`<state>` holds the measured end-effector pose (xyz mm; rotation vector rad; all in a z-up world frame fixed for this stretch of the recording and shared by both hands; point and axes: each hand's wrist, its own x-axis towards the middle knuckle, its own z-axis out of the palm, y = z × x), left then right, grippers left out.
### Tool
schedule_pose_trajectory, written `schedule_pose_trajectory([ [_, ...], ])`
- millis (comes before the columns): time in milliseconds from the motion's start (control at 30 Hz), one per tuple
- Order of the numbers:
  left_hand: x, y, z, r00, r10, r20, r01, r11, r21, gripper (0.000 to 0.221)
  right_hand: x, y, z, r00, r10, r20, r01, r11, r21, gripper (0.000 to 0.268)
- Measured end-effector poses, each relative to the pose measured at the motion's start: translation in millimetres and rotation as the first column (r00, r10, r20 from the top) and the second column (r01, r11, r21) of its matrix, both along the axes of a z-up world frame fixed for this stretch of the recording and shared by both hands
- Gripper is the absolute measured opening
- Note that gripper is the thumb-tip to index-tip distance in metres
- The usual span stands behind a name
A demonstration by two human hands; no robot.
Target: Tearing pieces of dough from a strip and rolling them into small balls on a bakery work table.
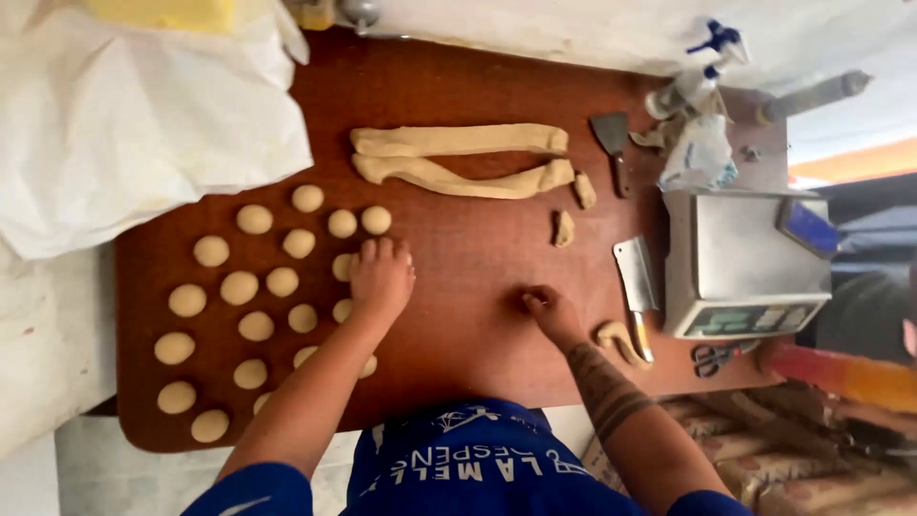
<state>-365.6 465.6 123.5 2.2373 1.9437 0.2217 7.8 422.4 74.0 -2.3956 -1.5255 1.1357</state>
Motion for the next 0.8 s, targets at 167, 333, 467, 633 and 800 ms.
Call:
schedule_pose_trajectory([
  [167,17.0,-37.3,24.7,0.985,0.107,0.138,-0.118,0.990,0.074,0.047,49.9,51.4,-22.7,0.989,-0.147,0.019,0.137,0.958,0.251,0.047],
  [333,47.9,-77.5,48.7,0.972,-0.036,0.231,0.070,0.988,-0.139,0.042,51.0,118.7,-83.4,0.971,-0.239,0.004,0.231,0.942,0.243,0.067],
  [467,66.0,-90.6,54.1,0.723,0.396,0.566,-0.046,0.846,-0.532,0.052,-33.3,99.6,-14.1,0.963,-0.179,-0.199,0.250,0.865,0.434,0.039],
  [633,113.3,-90.6,86.0,-0.119,0.761,0.638,-0.110,0.629,-0.770,0.068,-70.5,28.9,53.9,0.432,0.505,-0.747,-0.346,0.858,0.380,0.053],
  [800,126.1,-143.4,28.0,-0.047,0.850,0.525,-0.319,0.485,-0.814,0.043,34.9,131.4,54.3,0.938,0.343,0.053,-0.320,0.795,0.516,0.033],
])
